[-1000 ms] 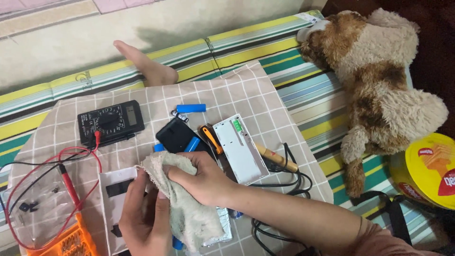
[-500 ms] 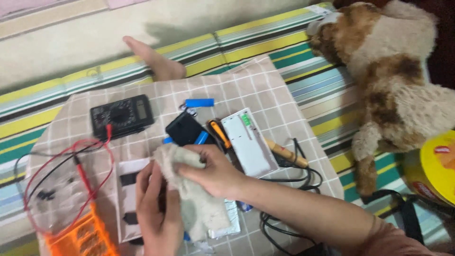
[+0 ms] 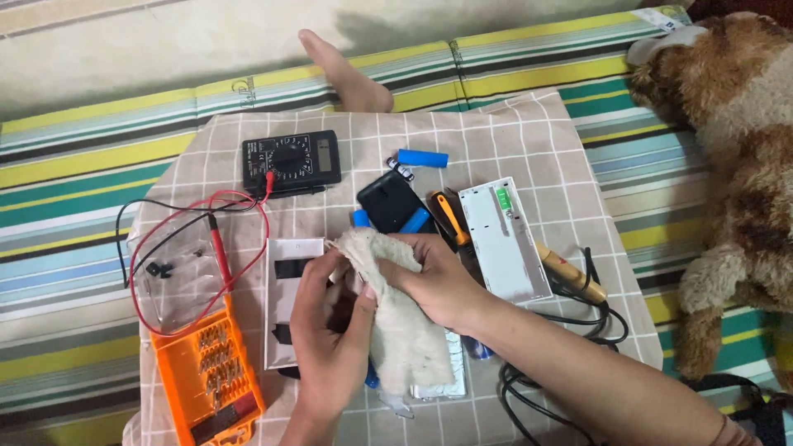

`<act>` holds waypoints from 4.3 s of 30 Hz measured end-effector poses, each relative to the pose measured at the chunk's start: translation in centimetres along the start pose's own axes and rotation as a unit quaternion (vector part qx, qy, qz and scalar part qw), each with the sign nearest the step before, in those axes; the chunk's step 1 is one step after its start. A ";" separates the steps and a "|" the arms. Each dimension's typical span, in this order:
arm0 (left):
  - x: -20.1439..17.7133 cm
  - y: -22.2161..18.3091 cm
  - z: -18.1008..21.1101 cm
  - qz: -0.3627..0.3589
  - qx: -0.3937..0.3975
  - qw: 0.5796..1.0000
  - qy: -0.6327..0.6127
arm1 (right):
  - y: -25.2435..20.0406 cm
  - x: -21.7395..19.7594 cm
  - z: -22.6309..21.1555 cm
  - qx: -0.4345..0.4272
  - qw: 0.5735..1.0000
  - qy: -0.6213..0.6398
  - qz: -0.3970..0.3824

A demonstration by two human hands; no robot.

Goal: Cleaning electronic components with a cloth and assembling them into a power bank housing

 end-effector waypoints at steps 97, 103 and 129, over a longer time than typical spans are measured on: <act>1.8 -6.6 6.9 -0.042 0.007 0.994 -0.104 | -19.2 -7.0 -5.8 -0.237 0.882 -0.302 0.274; 1.3 -6.3 8.2 -0.029 0.052 0.998 -0.036 | -19.9 -5.3 -5.5 -0.270 0.842 -0.357 0.301; 7.3 0.8 6.4 -0.082 0.041 0.976 0.199 | -25.7 -12.9 -4.7 -0.582 0.649 -0.167 0.461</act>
Point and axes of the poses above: each hand's wrist, its own y-axis towards the middle knuckle, its own x-axis out of the palm, z = x × y, the point moved 7 cm from there along y, towards the middle knuckle, and after that the axes turned 14 degrees about y, right-handed, at the moved point
